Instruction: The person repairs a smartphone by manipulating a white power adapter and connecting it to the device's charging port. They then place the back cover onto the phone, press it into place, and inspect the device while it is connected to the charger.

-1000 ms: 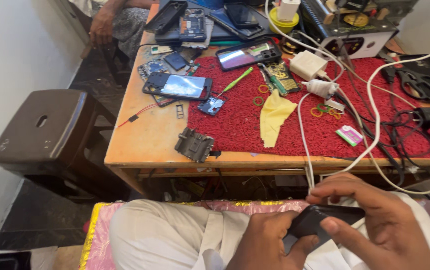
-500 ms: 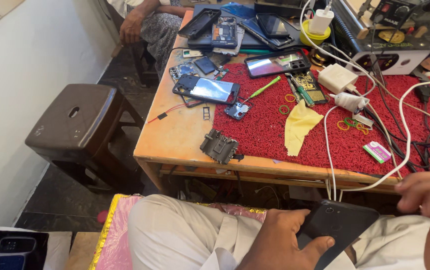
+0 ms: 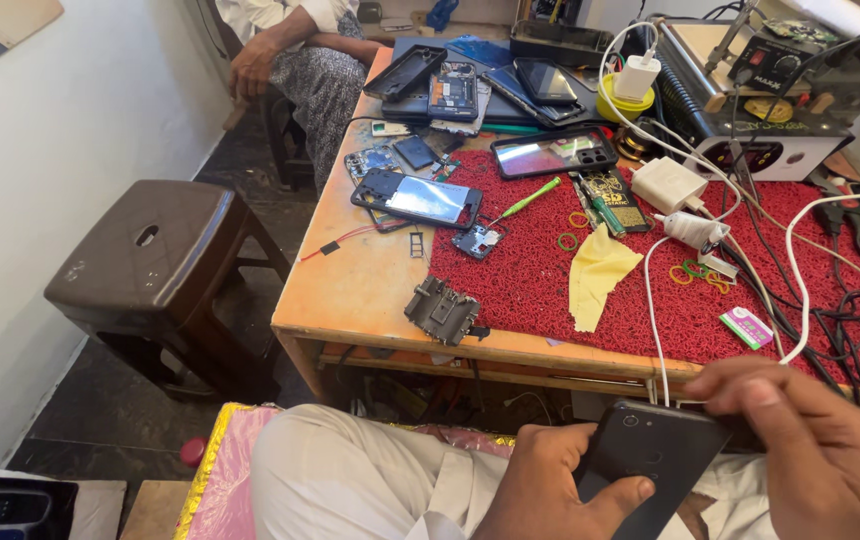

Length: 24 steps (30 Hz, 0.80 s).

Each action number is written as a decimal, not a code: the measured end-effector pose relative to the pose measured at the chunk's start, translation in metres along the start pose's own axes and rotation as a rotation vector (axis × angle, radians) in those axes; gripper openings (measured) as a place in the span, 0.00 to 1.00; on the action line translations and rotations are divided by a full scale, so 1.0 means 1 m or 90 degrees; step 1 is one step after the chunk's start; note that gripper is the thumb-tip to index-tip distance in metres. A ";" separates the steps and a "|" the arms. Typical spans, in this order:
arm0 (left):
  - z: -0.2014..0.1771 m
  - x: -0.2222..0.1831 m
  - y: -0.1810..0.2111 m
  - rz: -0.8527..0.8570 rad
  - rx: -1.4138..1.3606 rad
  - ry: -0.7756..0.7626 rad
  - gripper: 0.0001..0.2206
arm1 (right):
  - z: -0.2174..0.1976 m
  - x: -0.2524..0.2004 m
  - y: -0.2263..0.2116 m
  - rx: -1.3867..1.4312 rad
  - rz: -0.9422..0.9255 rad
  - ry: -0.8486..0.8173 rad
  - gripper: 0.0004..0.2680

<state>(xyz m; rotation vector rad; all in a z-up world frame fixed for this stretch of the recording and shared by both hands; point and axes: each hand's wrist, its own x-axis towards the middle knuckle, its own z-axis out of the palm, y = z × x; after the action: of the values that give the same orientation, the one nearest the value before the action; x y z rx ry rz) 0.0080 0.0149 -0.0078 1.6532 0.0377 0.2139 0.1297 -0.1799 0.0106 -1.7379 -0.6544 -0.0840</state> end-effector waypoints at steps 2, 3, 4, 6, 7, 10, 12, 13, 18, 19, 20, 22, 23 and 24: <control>0.000 0.000 -0.003 0.036 0.007 0.001 0.14 | -0.004 -0.002 0.008 0.050 -0.036 0.055 0.13; -0.001 0.000 -0.004 0.053 -0.008 -0.006 0.14 | -0.007 -0.003 0.012 0.075 -0.059 0.071 0.15; -0.001 0.000 -0.004 0.068 -0.022 -0.012 0.13 | -0.009 -0.003 0.015 0.072 -0.061 0.079 0.15; -0.001 0.000 -0.004 0.051 -0.080 -0.022 0.14 | -0.011 -0.005 0.019 0.035 -0.043 0.085 0.16; -0.001 0.000 -0.004 0.041 -0.109 -0.027 0.14 | -0.012 -0.006 0.020 0.003 -0.023 0.083 0.16; 0.000 0.001 -0.002 0.043 -0.110 -0.025 0.13 | -0.011 -0.009 0.021 0.073 0.109 -0.013 0.09; 0.000 0.002 -0.003 0.015 -0.085 -0.027 0.12 | -0.009 -0.013 0.027 0.144 0.117 -0.107 0.12; 0.001 0.003 -0.003 0.001 -0.072 -0.029 0.12 | -0.009 -0.015 0.032 0.179 0.120 -0.154 0.14; 0.008 0.005 -0.008 0.006 -0.152 -0.045 0.12 | -0.005 -0.034 0.054 0.241 0.212 -0.068 0.13; 0.008 0.006 -0.009 0.003 -0.166 -0.055 0.13 | -0.004 -0.036 0.053 0.253 0.204 -0.057 0.12; 0.008 0.006 -0.009 -0.015 -0.185 -0.079 0.14 | -0.003 -0.037 0.052 0.258 0.202 -0.040 0.11; 0.003 0.007 -0.011 -0.049 -0.222 -0.127 0.17 | 0.000 -0.035 0.047 0.268 0.196 -0.006 0.11; 0.001 0.008 -0.013 -0.010 -0.200 -0.102 0.18 | 0.001 -0.035 0.044 0.254 0.191 -0.015 0.10; -0.003 0.008 -0.015 0.030 -0.178 -0.077 0.18 | 0.001 -0.036 0.041 0.239 0.185 -0.023 0.09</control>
<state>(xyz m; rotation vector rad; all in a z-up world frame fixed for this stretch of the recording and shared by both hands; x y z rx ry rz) 0.0175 0.0202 -0.0218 1.3859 -0.1188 0.1468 0.1184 -0.1976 -0.0403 -1.4534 -0.4063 0.2588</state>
